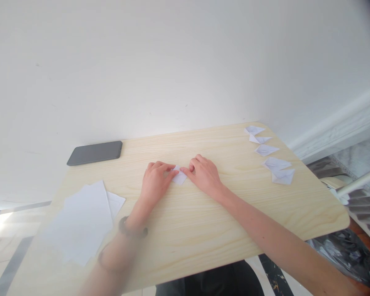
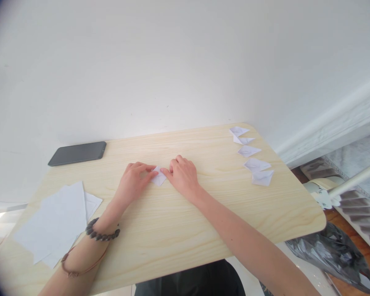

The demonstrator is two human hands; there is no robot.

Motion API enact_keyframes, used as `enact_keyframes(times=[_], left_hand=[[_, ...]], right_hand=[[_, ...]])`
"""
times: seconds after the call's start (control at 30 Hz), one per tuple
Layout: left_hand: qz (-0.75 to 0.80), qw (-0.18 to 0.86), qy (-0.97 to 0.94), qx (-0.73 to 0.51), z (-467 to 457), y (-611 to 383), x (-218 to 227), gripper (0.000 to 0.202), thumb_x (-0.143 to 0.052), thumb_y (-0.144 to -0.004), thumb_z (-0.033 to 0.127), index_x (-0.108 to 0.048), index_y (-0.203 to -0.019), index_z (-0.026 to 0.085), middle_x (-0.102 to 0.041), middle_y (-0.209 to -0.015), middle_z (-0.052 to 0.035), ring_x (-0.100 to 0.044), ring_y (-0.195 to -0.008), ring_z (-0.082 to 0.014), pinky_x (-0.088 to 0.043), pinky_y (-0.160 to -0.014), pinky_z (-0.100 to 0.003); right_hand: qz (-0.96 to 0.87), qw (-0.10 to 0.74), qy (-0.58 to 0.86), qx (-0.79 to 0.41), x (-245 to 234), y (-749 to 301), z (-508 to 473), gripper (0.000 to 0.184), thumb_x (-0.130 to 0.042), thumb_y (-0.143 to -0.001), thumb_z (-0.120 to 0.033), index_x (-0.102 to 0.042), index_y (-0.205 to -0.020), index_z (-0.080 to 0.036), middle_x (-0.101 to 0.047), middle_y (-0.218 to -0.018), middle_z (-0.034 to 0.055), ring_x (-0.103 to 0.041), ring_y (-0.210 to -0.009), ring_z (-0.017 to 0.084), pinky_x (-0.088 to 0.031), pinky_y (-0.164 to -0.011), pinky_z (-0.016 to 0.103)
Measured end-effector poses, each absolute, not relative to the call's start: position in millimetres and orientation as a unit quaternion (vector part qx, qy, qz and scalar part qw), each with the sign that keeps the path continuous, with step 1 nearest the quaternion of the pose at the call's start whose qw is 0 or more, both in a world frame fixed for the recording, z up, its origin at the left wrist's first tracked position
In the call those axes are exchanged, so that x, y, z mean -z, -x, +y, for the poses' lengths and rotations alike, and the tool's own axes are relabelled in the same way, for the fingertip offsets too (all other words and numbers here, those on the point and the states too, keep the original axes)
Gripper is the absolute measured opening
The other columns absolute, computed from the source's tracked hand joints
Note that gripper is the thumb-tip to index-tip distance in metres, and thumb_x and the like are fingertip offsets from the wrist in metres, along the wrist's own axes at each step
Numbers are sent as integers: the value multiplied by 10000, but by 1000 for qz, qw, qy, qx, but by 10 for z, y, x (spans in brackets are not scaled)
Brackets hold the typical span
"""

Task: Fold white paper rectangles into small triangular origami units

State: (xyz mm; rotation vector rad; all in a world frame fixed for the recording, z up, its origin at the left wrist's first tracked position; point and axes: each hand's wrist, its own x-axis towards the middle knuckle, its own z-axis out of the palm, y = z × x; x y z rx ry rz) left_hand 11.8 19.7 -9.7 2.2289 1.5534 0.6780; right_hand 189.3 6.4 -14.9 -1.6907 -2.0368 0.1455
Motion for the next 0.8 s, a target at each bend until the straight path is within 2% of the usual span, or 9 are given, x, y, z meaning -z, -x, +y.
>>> enact_keyframes(times=[0.23,0.43,0.53,0.7,0.8], left_hand=[[555,170,-785,-218,206,-148,95,224,-554,-827,361,-654,-976,226,-636,-863,-48,-490,-877,-250,-404,-815,-417],[552,100,-796,-228,96,-96,112,277,-536,-842,375,-634,-1057,230,-580,-982,-78,-474,-922,-248,-396,-843,-413],[546,116,-792,-248,87,-65,128,249,-553,-830,376,-654,-1010,237,-574,-1007,-67,-478,-943,-240,-397,-863,-400],[559,169,-771,-254,127,-81,121,179,-586,-798,340,-631,-921,218,-612,-1029,-60,-499,-975,-262,-380,-874,-443],[548,197,-767,-268,134,-88,96,132,-582,-798,320,-598,-871,212,-643,-976,-48,-522,-969,-250,-373,-885,-434]], right_hand=[[-746,225,624,-64,141,-1884,69,341,-492,-862,-449,-520,-647,-186,-560,-743,28,-520,-696,153,-344,-653,300],[-735,250,627,-71,164,-1883,71,265,-514,-851,-437,-520,-754,-191,-583,-788,37,-545,-746,176,-364,-685,307],[-739,257,618,-81,175,-1907,60,262,-493,-860,-436,-522,-778,-189,-583,-806,41,-556,-772,179,-376,-712,310],[-773,260,572,-92,172,-1956,17,251,-516,-838,-432,-547,-936,-203,-577,-937,52,-548,-878,195,-376,-771,325],[-777,262,562,-111,169,-1966,21,221,-521,-837,-418,-560,-906,-211,-575,-923,38,-543,-854,180,-370,-761,314]])
